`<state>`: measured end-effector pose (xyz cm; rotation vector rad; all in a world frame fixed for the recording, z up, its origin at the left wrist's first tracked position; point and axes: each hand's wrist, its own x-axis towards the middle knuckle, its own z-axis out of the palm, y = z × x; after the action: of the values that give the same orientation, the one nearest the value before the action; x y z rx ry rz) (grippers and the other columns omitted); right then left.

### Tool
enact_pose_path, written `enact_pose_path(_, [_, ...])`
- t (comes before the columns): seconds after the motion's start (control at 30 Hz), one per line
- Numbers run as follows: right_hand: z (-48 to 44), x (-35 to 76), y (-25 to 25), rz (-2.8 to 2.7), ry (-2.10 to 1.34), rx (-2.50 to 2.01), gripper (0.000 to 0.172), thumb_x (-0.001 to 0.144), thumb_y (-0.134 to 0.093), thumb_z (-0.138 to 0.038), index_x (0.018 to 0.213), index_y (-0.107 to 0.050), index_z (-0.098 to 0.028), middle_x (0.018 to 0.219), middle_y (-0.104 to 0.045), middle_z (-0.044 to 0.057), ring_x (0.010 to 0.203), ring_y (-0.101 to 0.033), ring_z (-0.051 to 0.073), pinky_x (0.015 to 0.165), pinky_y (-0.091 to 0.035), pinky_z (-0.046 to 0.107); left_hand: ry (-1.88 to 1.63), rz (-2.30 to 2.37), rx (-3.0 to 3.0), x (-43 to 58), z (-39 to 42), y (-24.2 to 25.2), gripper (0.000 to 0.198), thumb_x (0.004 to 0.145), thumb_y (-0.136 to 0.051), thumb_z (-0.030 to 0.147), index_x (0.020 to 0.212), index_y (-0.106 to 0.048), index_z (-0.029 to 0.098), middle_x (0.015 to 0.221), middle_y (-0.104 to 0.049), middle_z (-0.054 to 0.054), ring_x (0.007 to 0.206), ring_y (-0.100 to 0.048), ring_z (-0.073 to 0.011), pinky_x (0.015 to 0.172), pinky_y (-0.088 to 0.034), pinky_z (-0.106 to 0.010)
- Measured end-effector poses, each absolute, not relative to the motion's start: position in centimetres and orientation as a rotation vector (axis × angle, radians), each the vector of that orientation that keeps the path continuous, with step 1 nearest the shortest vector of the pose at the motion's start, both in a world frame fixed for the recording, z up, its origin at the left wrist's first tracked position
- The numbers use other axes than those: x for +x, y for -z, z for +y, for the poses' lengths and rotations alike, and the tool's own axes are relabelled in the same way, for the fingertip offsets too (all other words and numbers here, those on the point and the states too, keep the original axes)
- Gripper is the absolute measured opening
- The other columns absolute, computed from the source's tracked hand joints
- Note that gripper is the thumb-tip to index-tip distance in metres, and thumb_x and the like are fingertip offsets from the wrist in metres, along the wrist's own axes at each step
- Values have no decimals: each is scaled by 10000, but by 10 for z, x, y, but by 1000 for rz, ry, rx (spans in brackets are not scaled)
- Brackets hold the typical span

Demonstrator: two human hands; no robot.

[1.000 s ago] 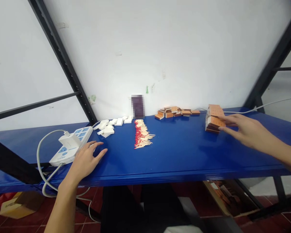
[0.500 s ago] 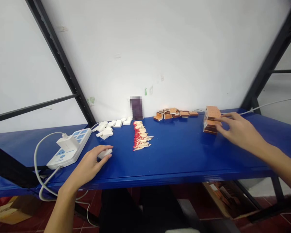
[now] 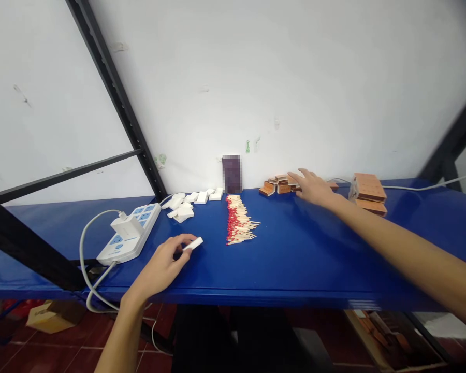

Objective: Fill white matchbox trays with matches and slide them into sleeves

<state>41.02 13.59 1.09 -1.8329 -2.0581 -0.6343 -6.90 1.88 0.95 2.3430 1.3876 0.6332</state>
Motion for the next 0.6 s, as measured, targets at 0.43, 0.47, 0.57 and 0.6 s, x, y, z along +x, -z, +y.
enact_pose_path(0.43, [123, 400, 7, -2037, 731, -1527, 380, 965, -435, -206, 1285, -629, -142, 1315, -644, 157, 1268, -545, 305, 1054, -461, 482, -729, 1226, 2331, -15, 4, -1, 295, 1058, -395, 346, 1166, -653, 256, 1091, -643, -44, 1021, -615, -216, 915, -460, -315])
enact_pose_path(0.47, [109, 391, 8, -2086, 707, -1412, 378, 963, -453, -204, 1298, -622, -158, 1313, -651, 135, 1229, -581, 285, 1046, -478, 460, -722, 1248, 2333, -14, 3, -2, 297, 1057, -396, 355, 1195, -643, 264, 1114, -631, -48, 1046, -609, -222, 935, -461, -326])
enact_pose_path(0.57, [71, 359, 15, -2243, 579, -1193, 382, 950, -463, -167, 1299, -617, -186, 1282, -676, 93, 1172, -631, 224, 1028, -510, 381, -652, 1315, 2322, -18, 1, -4, 302, 1049, -406, 374, 1256, -609, 289, 1163, -605, -52, 1087, -601, -234, 967, -470, -354])
enact_pose_path(0.6, [62, 350, 17, -2278, 539, -1177, 387, 935, -455, -141, 1277, -630, -187, 1278, -679, 89, 1182, -628, 220, 1018, -517, 370, -608, 1329, 2322, -20, 0, -6, 298, 1040, -426, 385, 1262, -603, 296, 1181, -596, -54, 1100, -597, -240, 978, -472, -364])
